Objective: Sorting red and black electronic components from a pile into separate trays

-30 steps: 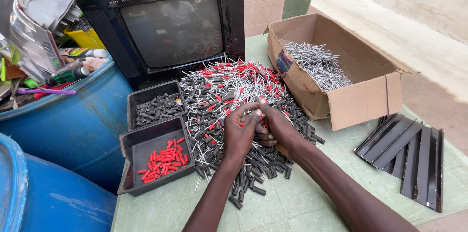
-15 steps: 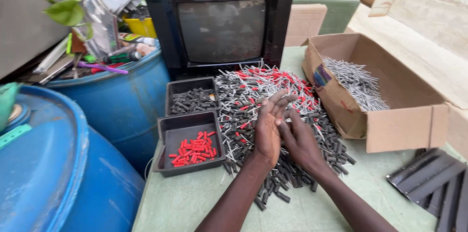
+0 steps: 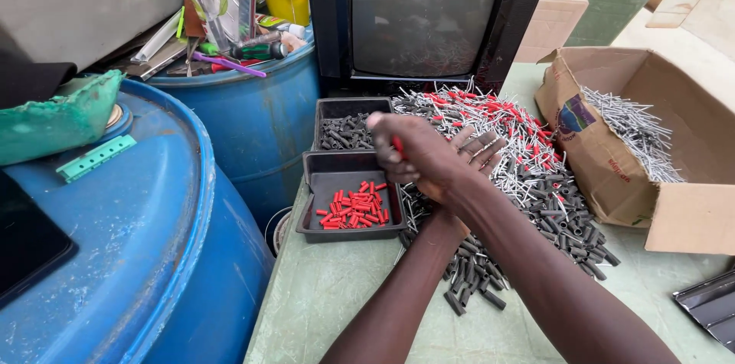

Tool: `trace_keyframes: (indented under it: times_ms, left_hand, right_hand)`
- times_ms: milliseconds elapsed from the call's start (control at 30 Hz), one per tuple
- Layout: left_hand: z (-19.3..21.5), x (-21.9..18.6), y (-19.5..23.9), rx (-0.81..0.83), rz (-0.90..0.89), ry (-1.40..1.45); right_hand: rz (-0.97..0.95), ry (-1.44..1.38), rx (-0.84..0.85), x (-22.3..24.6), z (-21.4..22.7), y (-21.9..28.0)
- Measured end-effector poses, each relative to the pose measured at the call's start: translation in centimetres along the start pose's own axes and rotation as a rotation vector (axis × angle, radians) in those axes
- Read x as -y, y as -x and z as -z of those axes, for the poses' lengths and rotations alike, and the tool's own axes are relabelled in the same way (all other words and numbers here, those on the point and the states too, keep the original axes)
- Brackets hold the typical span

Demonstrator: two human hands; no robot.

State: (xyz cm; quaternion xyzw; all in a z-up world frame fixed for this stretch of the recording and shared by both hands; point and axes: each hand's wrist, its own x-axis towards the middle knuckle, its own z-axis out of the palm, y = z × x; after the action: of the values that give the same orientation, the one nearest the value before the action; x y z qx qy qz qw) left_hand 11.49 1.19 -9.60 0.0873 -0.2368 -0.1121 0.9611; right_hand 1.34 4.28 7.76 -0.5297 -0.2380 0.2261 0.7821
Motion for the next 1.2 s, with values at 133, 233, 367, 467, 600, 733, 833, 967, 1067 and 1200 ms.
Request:
trace_keyframes:
  times_ms: [133, 233, 367, 467, 600, 733, 833, 967, 1067, 1200]
  left_hand:
    - [-7.3, 0.3, 2.0, -0.235, -0.109, -0.122]
    - [-9.2, 0.1, 2.7, -0.220, -0.166, -0.181]
    - [-7.7, 0.0, 2.2, -0.206, -0.194, -0.202]
    - [-7.5, -0.6, 2.2, -0.243, -0.258, -0.399]
    - [-10.2, -2.0, 2.5, -0.355, -0.401, -1.146]
    - [-15.1, -4.1, 4.2, -0.351, -0.389, -1.601]
    - [-13.0, -4.3, 4.3, -0.133, -0.357, -1.941]
    - [-9.7, -3.7, 4.7, 0.154, -0.270, -2.138]
    - [-8.2, -3.9, 4.9, 0.261, -0.282, -2.136]
    - [-6.4, -4.5, 4.9, 0.326, -0.287, -2.171]
  right_hand:
    - [0.084, 0.891, 0.304, -2.2, 0.1, -2.3]
    - [0.137, 1.386, 0.313, -2.2, -0.4, -1.6]
    - [0.365, 1.267, 0.416, -0.7, -1.3, 0.7]
    - [0.583, 1.185, 0.261, 0.8, 1.6, 2.2]
    - [0.716, 1.274, -0.241, 3.1, 7.9, 4.4]
    - [0.315, 1.497, -0.474, 3.2, 16.3, 7.2]
    - [0.006, 1.684, -0.323, 0.7, 24.3, 7.4]
    - [0.085, 1.704, -0.227, 0.2, 23.6, 8.4]
    - [0.096, 1.570, -0.313, 0.6, 22.3, 9.1]
    - [0.155, 1.461, -0.390, 0.7, 21.5, 10.0]
